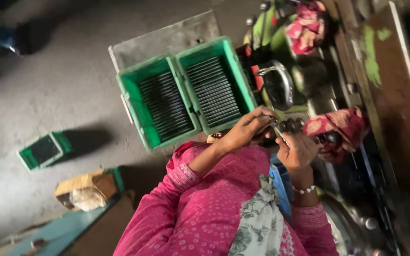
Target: The person repeatedly picks cylindrical metal rods from green crates, inserts them into a metal turning machine, operates the machine to process the rods, and then removes the finished pieces. The person places the processed rods back into the crates.
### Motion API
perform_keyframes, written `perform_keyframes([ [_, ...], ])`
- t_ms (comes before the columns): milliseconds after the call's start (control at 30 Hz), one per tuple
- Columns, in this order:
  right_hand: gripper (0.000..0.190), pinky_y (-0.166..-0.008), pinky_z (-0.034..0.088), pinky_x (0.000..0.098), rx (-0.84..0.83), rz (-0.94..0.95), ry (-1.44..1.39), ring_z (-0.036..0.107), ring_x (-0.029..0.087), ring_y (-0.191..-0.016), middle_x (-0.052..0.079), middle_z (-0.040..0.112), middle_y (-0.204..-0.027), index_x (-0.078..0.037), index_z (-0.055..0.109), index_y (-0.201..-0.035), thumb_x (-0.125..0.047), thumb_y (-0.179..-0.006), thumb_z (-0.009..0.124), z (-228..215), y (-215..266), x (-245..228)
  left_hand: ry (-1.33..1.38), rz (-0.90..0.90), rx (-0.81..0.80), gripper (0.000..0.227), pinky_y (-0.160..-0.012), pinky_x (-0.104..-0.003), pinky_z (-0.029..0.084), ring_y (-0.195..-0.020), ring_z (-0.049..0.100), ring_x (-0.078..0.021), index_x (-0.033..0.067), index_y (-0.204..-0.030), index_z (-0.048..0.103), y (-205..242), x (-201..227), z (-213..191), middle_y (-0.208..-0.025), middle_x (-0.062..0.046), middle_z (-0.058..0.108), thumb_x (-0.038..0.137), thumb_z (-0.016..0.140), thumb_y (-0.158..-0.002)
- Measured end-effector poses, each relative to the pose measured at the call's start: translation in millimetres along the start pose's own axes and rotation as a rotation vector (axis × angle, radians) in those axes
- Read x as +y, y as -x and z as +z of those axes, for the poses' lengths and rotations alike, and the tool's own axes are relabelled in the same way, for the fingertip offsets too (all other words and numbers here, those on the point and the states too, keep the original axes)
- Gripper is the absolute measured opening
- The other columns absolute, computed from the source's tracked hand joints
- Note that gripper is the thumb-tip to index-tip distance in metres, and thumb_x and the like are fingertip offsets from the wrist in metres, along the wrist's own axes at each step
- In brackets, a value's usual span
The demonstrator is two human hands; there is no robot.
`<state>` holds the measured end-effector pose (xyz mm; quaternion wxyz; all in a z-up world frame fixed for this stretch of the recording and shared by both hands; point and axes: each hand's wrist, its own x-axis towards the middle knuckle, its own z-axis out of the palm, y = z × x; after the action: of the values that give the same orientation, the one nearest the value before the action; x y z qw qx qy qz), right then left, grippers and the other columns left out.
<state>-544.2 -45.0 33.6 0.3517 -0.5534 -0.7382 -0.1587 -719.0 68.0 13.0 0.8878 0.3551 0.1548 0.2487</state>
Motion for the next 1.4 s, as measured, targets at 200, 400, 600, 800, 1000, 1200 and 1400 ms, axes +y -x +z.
perform_keyframes([
  [200,0.018,-0.070,0.055,0.0426,0.160,0.282,0.078,0.068,0.037,-0.075,0.016,0.068,-0.093,-0.001,0.059,-0.115,-0.013,-0.106,0.070,-2.9,16.8,-14.4,-0.215,0.160,-0.044,0.030,-0.065,-0.020,0.041,-0.078,0.053,-0.0054,0.0045,-0.138,0.055,-1.9,12.3,30.2,-0.100,-0.004,0.067,0.021,0.045,-0.115],
  [400,0.031,-0.057,0.044,0.0296,0.368,0.846,-0.367,0.054,0.017,-0.062,0.007,0.060,-0.087,-0.002,0.056,-0.117,-0.033,-0.113,0.056,5.4,27.4,-51.8,-0.391,0.240,-0.133,0.034,-0.077,-0.023,0.050,-0.094,0.062,-0.0101,0.0064,-0.144,0.056,-3.0,19.4,35.6,-0.107,-0.005,0.070,0.024,0.051,-0.116],
  [600,0.041,-0.031,0.020,0.0258,-0.038,1.698,-1.541,0.031,0.007,-0.036,-0.005,0.039,-0.055,-0.006,0.057,-0.091,-0.042,-0.110,0.045,-14.2,77.7,-24.0,-1.611,0.328,-0.499,0.051,-0.045,-0.038,0.049,-0.057,0.066,-0.0236,0.0227,-0.138,0.063,-5.9,31.1,29.3,-0.106,-0.008,0.075,0.045,0.068,-0.093],
  [800,0.017,-0.032,0.016,0.0258,-0.631,1.926,-1.615,0.026,0.007,-0.033,-0.005,0.033,-0.048,-0.015,0.063,-0.090,-0.028,-0.097,0.054,-20.4,121.5,4.4,-1.455,1.002,-0.925,0.047,-0.057,-0.033,0.052,-0.078,0.070,-0.0205,0.0158,-0.132,0.057,-8.9,31.0,23.1,-0.100,-0.004,0.071,0.042,0.068,-0.094],
  [1000,0.022,-0.046,0.037,0.0278,0.248,1.541,-0.874,0.046,0.008,-0.051,-0.006,0.050,-0.068,-0.013,0.060,-0.094,-0.030,-0.109,0.058,-21.0,71.9,-2.2,-0.912,0.333,-0.009,0.038,-0.057,-0.025,0.048,-0.065,0.065,-0.0111,0.0138,-0.129,0.052,-18.6,12.0,42.0,-0.086,-0.002,0.066,0.038,0.068,-0.103],
  [1200,0.022,-0.064,0.051,0.0423,-0.085,0.388,0.011,0.067,0.033,-0.075,0.012,0.069,-0.089,-0.005,0.066,-0.112,-0.006,-0.090,0.072,-54.4,0.3,-10.9,-0.212,-0.188,0.054,0.029,-0.044,-0.023,0.031,-0.051,0.042,-0.0044,0.0140,-0.123,0.054,-24.8,1.3,50.4,-0.074,0.007,0.050,0.029,0.066,-0.101],
  [1400,0.029,-0.067,0.054,0.0410,-0.186,0.213,-0.009,0.069,0.031,-0.077,0.013,0.070,-0.091,-0.006,0.065,-0.117,-0.001,-0.089,0.069,-74.5,-30.1,-3.3,0.019,-0.321,-0.013,0.032,-0.039,-0.022,0.023,-0.045,0.033,-0.0036,0.0174,-0.126,0.051,-17.1,13.5,55.1,-0.063,0.006,0.040,0.032,0.063,-0.100],
])
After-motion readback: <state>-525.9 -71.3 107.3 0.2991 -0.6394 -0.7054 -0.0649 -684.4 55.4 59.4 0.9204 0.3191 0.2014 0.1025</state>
